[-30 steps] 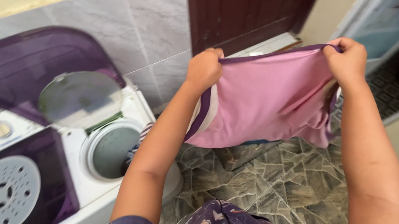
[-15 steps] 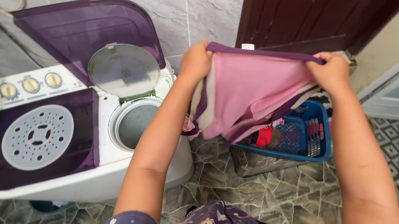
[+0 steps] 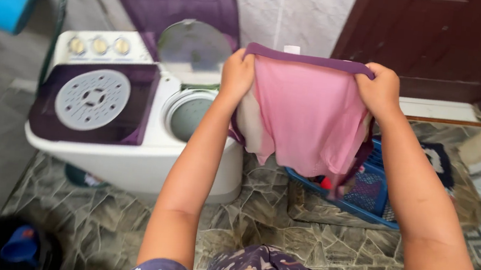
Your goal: Wash and sort laundry using a semi-automatic washing machine and a laundry basket.
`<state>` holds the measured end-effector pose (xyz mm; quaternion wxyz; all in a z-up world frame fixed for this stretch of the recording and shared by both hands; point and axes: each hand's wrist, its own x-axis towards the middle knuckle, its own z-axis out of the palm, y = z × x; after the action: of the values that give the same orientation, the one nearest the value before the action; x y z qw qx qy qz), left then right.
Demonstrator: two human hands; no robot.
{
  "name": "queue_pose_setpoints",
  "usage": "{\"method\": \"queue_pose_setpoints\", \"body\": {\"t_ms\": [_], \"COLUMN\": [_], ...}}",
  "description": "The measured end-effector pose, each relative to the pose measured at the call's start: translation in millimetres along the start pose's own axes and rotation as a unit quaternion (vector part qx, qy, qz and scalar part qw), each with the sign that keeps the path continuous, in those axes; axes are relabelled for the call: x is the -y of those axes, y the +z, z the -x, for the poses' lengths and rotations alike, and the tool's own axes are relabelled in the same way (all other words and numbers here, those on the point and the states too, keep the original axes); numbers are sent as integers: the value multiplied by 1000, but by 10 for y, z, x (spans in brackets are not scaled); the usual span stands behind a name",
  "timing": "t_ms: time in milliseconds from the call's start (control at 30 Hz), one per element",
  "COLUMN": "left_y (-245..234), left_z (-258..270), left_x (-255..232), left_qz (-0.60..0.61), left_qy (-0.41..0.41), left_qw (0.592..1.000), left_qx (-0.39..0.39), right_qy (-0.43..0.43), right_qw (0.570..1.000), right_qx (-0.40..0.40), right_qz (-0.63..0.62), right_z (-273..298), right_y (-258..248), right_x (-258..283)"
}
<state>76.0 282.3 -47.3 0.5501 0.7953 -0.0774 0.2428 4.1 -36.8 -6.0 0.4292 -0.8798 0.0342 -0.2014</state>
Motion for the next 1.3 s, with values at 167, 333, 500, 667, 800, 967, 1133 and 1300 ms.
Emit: {"method": "queue_pose_setpoints", "body": {"t_ms": [167, 333, 500, 667, 800, 967, 1133, 1300], "left_y": [-809, -1527, -2192, -2575, -2586, -2158, -1388, -582], "left_z": [340, 788, 1299, 1823, 1933, 1870, 1548, 1187], "left_x": [-541, -655, -554, -749, -1028, -1150, -994, -1029], "left_qz": [-43, -68, -67, -15, 138, 93, 70, 92], "left_qy": [-68, -67, -90, -105, -218, -143, -109, -110], "left_qw": [995, 987, 975, 972, 949, 978, 991, 988], "left_qx": [-53, -128, -191, -212, -179, -118, -36, 58], "right_qy": [-105, -132, -212, -208, -227, -202, -164, -93], "right_qw": [993, 986, 959, 954, 949, 958, 979, 993], "right_qx": [23, 71, 125, 160, 153, 122, 49, -37], "right_qz": [-46, -74, -144, -145, -159, -165, -107, -64], "right_z": [11, 269, 668, 1209, 1364, 1376, 1188, 1014], "right_y": [299, 680, 1139, 1300, 1279, 794, 93, -625], "right_x": [347, 774, 965, 1178, 1134, 935, 520, 181]}}
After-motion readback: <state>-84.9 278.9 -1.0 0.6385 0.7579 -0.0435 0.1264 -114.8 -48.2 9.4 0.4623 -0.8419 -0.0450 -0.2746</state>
